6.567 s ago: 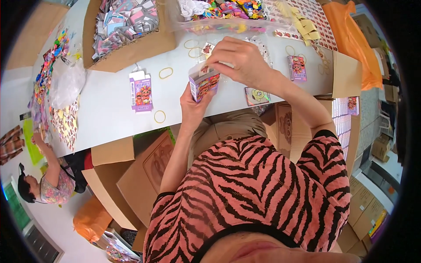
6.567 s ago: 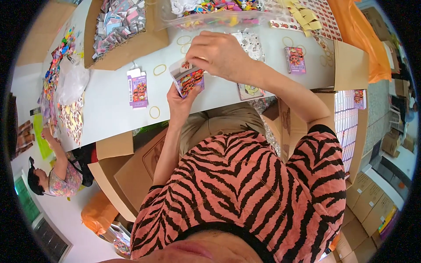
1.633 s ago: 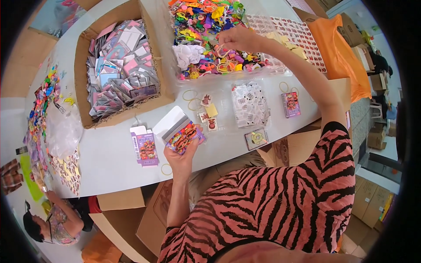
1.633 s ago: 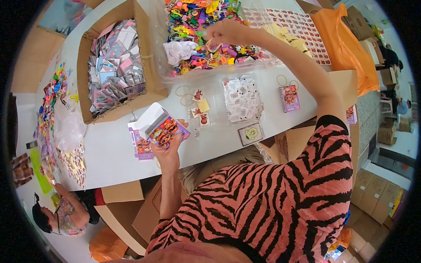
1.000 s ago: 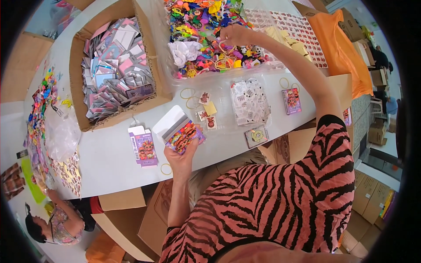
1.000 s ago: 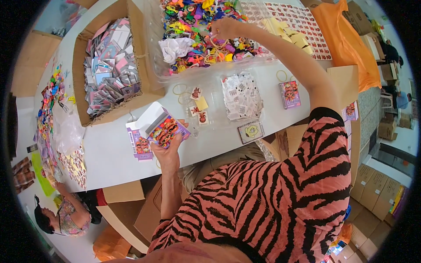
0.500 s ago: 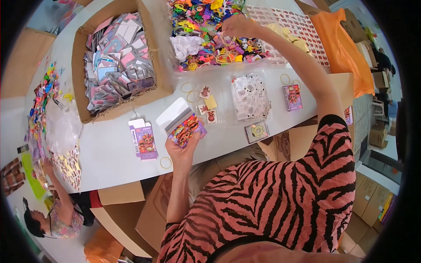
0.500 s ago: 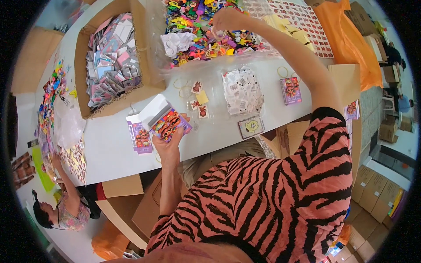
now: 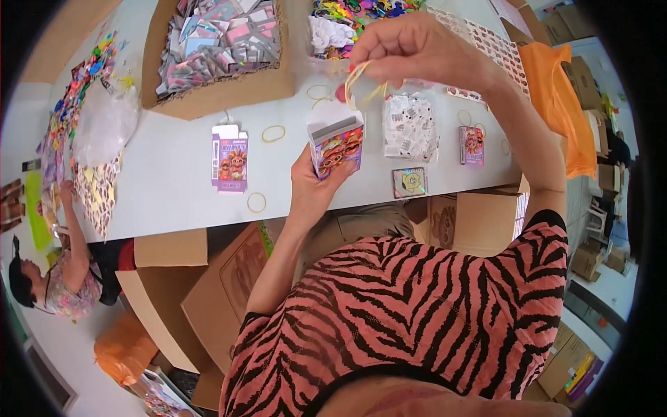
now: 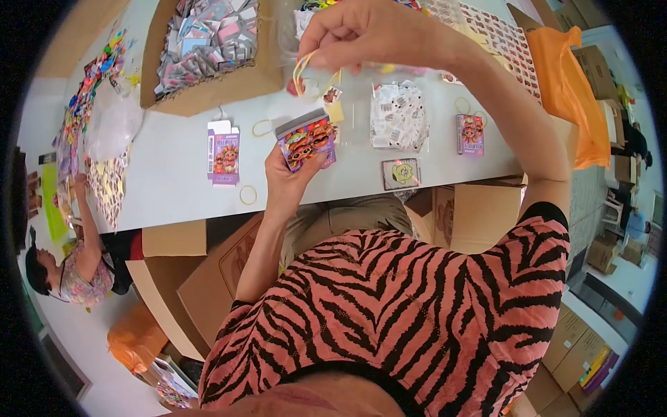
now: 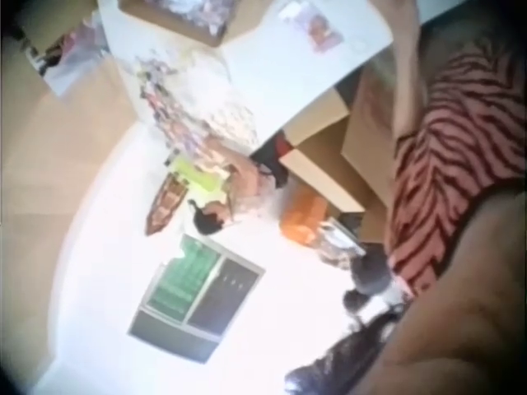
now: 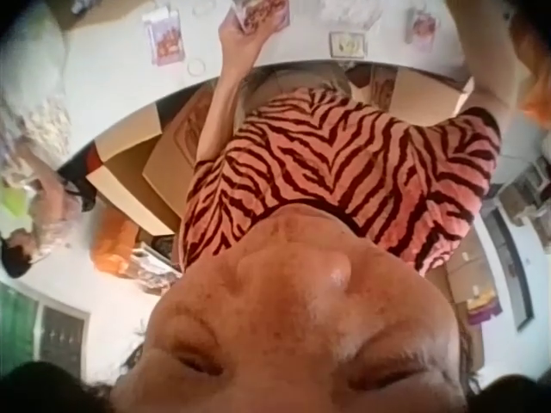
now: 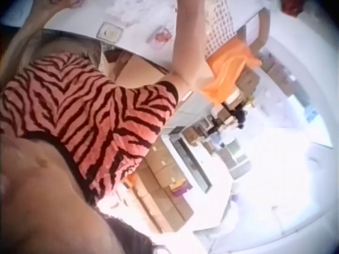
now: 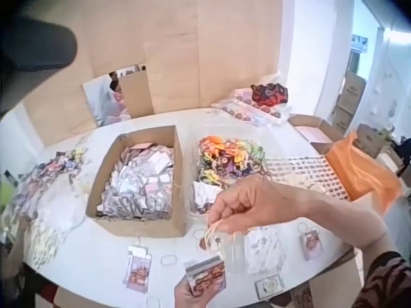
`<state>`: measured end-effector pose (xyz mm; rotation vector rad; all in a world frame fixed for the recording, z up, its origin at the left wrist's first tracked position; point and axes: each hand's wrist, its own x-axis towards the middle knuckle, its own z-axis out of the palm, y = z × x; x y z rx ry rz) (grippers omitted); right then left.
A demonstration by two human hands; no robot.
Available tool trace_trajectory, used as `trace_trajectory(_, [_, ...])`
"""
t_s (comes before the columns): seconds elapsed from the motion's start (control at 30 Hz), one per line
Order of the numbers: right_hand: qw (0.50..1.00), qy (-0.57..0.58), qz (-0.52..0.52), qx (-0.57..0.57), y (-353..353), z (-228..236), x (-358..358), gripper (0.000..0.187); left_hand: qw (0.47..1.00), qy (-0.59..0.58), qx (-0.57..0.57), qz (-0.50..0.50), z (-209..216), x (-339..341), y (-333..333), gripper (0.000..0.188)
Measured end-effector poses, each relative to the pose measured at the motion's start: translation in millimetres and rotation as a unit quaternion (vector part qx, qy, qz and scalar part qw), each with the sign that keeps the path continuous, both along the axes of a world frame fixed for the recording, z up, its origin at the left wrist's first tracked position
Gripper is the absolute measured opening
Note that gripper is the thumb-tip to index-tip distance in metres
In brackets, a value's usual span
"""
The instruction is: Packaging toy components, stickers, and product boxes into larger containers at a factory workbench.
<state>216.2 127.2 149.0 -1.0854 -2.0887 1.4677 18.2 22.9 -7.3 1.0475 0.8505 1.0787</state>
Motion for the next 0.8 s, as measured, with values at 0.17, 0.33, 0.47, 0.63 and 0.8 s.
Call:
trace_trajectory(0.17, [0.996,-0.034,0.053,0.056,-22.0,-12.0,-15.4,0.013,1.0,0.0,0.027,0.001,-1.7,-2.3,-13.0,0.037])
trace_trajectory(0.33, [0.98,-0.094,0.076,0.159,-36.0,-13.6,-28.3,0.013,0.999,-0.007,0.045,0.02,-3.8,-1.2,-17.0,0.04])
trace_trajectory(0.47, [0.974,-0.108,0.088,0.176,-43.3,-12.9,-32.5,0.014,0.999,-0.012,0.046,0.022,-5.2,-2.4,-18.8,0.041])
trace_trajectory(0.63, [0.96,-0.108,0.124,0.228,-46.5,-21.7,-35.1,0.014,0.996,0.039,0.075,0.028,-3.8,-5.3,-20.9,0.041])
trace_trajectory(0.8, [0.928,-0.086,0.114,0.345,-52.1,-23.6,-36.4,0.017,0.996,0.019,0.073,0.047,-1.1,-6.5,-21.8,0.041])
